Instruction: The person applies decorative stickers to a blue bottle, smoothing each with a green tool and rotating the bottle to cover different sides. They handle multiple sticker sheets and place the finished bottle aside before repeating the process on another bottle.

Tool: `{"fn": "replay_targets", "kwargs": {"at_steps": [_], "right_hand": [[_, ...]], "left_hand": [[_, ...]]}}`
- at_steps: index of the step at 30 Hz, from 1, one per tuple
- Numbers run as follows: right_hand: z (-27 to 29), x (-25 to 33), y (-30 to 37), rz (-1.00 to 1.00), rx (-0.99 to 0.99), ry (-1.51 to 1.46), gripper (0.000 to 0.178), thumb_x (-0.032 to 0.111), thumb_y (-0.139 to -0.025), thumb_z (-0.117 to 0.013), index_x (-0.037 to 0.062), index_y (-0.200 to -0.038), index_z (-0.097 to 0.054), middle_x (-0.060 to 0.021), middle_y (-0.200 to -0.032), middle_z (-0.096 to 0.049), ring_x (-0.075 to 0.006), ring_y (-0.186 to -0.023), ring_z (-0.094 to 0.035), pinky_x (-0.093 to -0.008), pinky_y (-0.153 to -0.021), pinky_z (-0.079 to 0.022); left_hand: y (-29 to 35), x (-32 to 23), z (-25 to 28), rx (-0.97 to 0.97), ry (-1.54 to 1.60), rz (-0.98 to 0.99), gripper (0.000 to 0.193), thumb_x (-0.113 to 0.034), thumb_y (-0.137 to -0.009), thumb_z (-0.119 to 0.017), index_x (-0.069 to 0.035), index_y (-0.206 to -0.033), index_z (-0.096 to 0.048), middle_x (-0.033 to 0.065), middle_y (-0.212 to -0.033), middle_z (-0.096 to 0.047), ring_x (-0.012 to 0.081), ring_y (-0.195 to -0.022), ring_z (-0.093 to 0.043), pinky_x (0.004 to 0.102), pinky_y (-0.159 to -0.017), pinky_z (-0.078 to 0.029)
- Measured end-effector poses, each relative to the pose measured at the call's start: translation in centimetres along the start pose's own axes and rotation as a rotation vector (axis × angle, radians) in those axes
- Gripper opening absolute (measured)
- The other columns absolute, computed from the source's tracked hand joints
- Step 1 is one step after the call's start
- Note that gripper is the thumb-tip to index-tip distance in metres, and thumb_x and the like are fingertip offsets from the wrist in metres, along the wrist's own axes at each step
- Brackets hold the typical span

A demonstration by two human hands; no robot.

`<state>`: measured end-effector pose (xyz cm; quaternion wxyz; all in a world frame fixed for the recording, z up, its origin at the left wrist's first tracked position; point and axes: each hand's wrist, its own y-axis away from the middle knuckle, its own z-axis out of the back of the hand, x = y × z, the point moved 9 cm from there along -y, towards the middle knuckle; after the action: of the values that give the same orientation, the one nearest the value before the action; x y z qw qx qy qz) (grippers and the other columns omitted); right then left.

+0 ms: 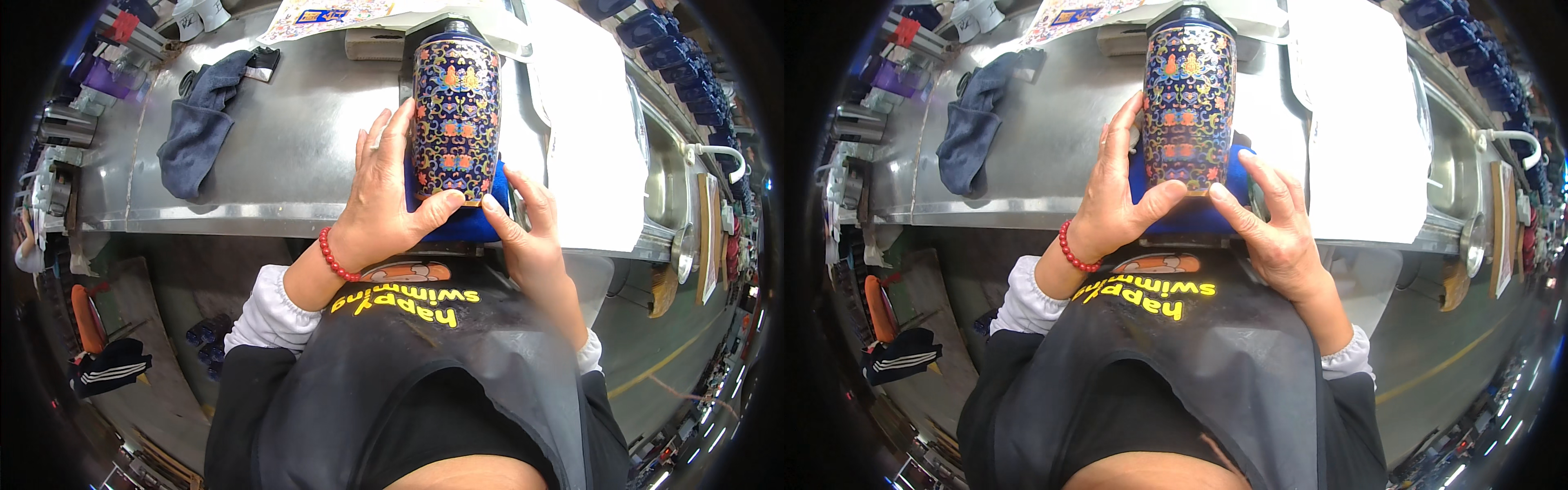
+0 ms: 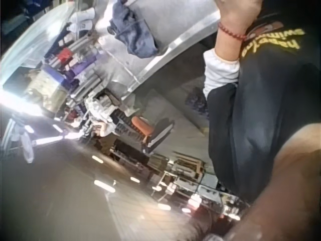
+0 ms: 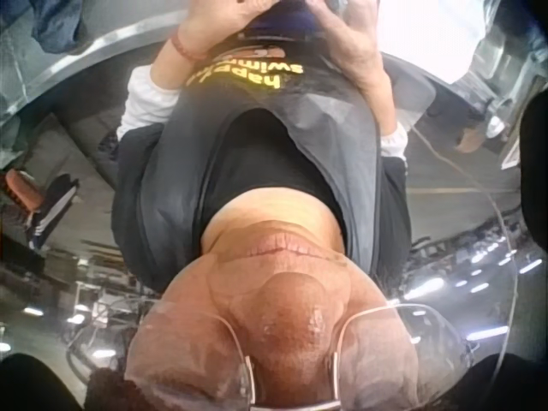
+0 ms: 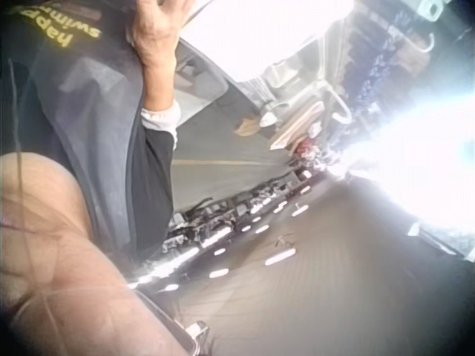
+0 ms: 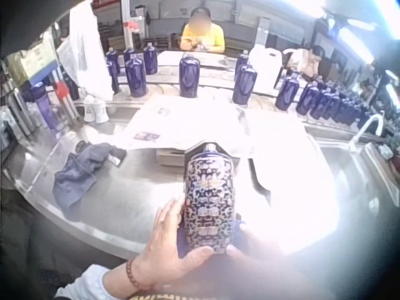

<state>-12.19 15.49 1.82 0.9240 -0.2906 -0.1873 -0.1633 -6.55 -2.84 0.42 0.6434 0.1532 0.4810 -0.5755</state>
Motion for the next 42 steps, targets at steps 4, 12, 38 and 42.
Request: {"fn": "replay_targets", "kwargs": {"at_steps": [4, 12, 38, 42], "right_hand": [[0.3, 0.1, -0.2, 0.011, -0.017, -0.05, 0.062, -0.009, -0.071, -0.068, 0.0183, -0.127, -0.072, -0.0186, -0.145, -0.052, -0.0385, -0.125, -0.053, -0.0458, -0.105, -0.047], [0.7, 1.4, -1.1, 0.077, 0.008, -0.041, 0.06, -0.008, -0.072, -0.068, 0.0185, -0.126, -0.072, -0.0172, -0.143, -0.052, -0.0381, -0.125, -0.053, -0.0463, -0.105, -0.047], [2.3, -0.5, -1.7, -0.117, -0.159, -0.316, 0.056, -0.015, -0.083, -0.062, -0.004, -0.137, -0.055, -0.0231, -0.126, -0.064, -0.0362, -0.11, -0.066, -0.0413, -0.089, -0.056], [2.2, -0.5, -1.6, -0.024, -0.243, -0.282, 0.045, -0.009, -0.08, -0.071, -0.0013, -0.122, -0.058, -0.0169, -0.108, -0.067, -0.0344, -0.096, -0.066, -0.0426, -0.082, -0.053]], "left_hand": [[-0.1, -0.2, 0.0, 0.019, 0.012, -0.009, 0.103, -0.047, -0.085, -0.076, 0.006, -0.155, -0.022, 0.0265, -0.152, -0.038, 0.0375, -0.141, -0.037, 0.0455, -0.118, -0.029], [0.3, 1.0, 0.0, 0.066, 0.266, 0.052, 0.097, -0.042, -0.09, -0.071, 0.008, -0.156, -0.02, 0.0298, -0.155, -0.033, 0.0421, -0.145, -0.031, 0.0488, -0.121, -0.02], [0.3, 0.9, -0.7, 0.007, 0.238, 0.113, 0.102, -0.048, -0.087, -0.074, 0.012, -0.152, -0.023, 0.0307, -0.147, -0.04, 0.0411, -0.133, -0.041, 0.0502, -0.115, -0.028], [0.2, 0.7, -1.1, 0.035, 0.25, 0.141, 0.104, -0.046, -0.085, -0.077, 0.01, -0.153, -0.022, 0.0294, -0.146, -0.042, 0.04, -0.132, -0.042, 0.0498, -0.115, -0.029]]}}
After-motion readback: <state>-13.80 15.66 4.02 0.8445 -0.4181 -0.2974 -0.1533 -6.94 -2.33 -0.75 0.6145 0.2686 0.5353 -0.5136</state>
